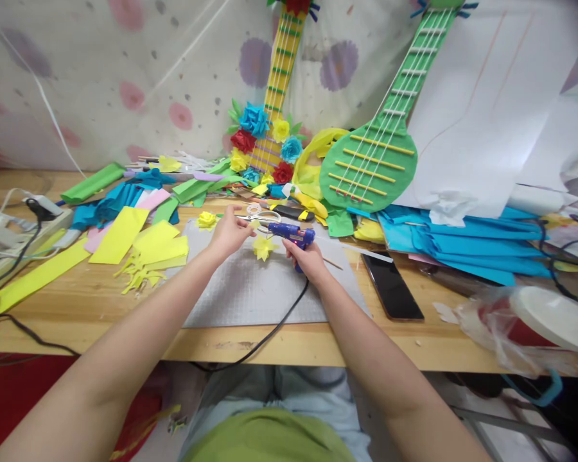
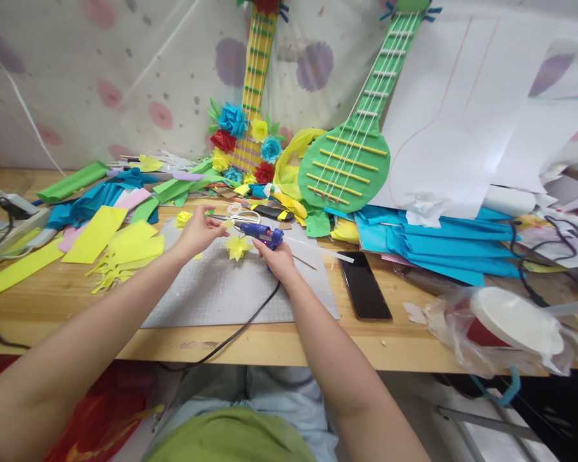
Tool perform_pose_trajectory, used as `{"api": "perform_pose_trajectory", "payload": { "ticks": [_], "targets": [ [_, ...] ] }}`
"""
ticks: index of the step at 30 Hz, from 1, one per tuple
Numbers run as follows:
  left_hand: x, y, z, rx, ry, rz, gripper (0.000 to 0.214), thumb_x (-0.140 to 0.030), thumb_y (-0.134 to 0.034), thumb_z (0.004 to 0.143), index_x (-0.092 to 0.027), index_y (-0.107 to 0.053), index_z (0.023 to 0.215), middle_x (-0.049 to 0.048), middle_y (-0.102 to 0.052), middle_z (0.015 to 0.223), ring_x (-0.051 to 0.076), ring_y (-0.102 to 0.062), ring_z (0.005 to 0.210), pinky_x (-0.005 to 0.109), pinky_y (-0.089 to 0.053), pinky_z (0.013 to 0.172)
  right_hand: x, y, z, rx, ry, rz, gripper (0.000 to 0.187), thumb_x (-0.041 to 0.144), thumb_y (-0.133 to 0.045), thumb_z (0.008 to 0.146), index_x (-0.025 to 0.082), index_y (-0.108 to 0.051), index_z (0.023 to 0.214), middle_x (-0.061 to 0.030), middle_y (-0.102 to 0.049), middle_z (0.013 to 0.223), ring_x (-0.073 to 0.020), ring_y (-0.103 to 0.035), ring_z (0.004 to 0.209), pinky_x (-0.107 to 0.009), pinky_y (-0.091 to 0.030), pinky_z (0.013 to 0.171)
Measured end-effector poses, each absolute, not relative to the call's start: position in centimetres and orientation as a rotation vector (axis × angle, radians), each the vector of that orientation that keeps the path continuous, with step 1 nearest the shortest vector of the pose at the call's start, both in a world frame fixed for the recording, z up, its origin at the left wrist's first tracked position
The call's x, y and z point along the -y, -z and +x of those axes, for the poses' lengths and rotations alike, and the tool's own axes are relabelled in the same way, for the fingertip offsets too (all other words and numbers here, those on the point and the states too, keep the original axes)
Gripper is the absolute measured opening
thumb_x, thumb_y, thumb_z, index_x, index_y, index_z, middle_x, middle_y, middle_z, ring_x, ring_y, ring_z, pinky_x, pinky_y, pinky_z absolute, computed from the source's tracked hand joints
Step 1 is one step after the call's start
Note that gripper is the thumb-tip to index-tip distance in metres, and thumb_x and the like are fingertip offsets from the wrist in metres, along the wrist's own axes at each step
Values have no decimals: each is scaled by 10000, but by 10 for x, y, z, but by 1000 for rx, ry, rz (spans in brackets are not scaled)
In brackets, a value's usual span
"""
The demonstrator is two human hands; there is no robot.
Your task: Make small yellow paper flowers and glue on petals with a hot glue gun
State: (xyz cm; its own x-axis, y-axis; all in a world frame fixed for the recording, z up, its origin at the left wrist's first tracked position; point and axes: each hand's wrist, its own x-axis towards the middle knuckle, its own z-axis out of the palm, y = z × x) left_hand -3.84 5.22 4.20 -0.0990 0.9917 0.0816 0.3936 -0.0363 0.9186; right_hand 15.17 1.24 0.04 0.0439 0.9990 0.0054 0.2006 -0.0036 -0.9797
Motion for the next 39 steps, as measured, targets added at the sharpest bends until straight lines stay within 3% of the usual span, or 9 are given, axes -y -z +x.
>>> {"api": "perform_pose_trajectory", "payload": {
  "ticks": [17, 24, 31, 35, 39],
  "targets": [
    [-44, -50, -28, -1642, -952, 1771, 515, -196, -605, 673, -200, -366, 1129, -52, -589, 674, 130, -638, 638, 230, -444, 598, -15, 0, 152, 1267, -1089, -1332, 409, 562, -596, 641, 181, -505, 524, 26, -498, 445, -88, -428, 372, -236, -355, 408],
    [-40, -59, -24, -1623, -1030, 1704, 493, -141, -640, 614, -215, -435, 1056, -64, -581, 603, 132, -614, 582, 232, -431, 603, -15, -1, 152, 1221, -1128, -1282, 406, 560, -606, 631, 180, -505, 530, 23, -507, 455, -78, -424, 368, -222, -347, 390],
    [-48, -49, -29, -1506, -1136, 1517, 523, -159, -659, 590, -220, -428, 1055, -51, -572, 667, 125, -610, 548, 249, -455, 602, -15, -2, 155, 1105, -1295, -1043, 375, 544, -594, 649, 170, -562, 663, -7, -630, 649, -47, -412, 391, -192, -359, 384],
    [-44, -46, -35, -1503, -1233, 1325, 465, -135, -650, 573, -199, -459, 992, -37, -562, 674, 132, -605, 604, 280, -481, 625, -20, -1, 158, 918, -1387, -968, 333, 509, -603, 664, 178, -579, 694, -16, -653, 709, -80, -540, 522, -193, -443, 473],
    [-27, -51, -40, -1383, -1208, 906, 332, -116, -613, 586, -177, -497, 891, -8, -553, 708, 148, -578, 712, 394, -514, 674, -22, -2, 158, 676, -1535, -847, 274, 427, -672, 642, 200, -591, 771, -10, -660, 766, -155, -619, 778, -287, -541, 647]
  ]
}}
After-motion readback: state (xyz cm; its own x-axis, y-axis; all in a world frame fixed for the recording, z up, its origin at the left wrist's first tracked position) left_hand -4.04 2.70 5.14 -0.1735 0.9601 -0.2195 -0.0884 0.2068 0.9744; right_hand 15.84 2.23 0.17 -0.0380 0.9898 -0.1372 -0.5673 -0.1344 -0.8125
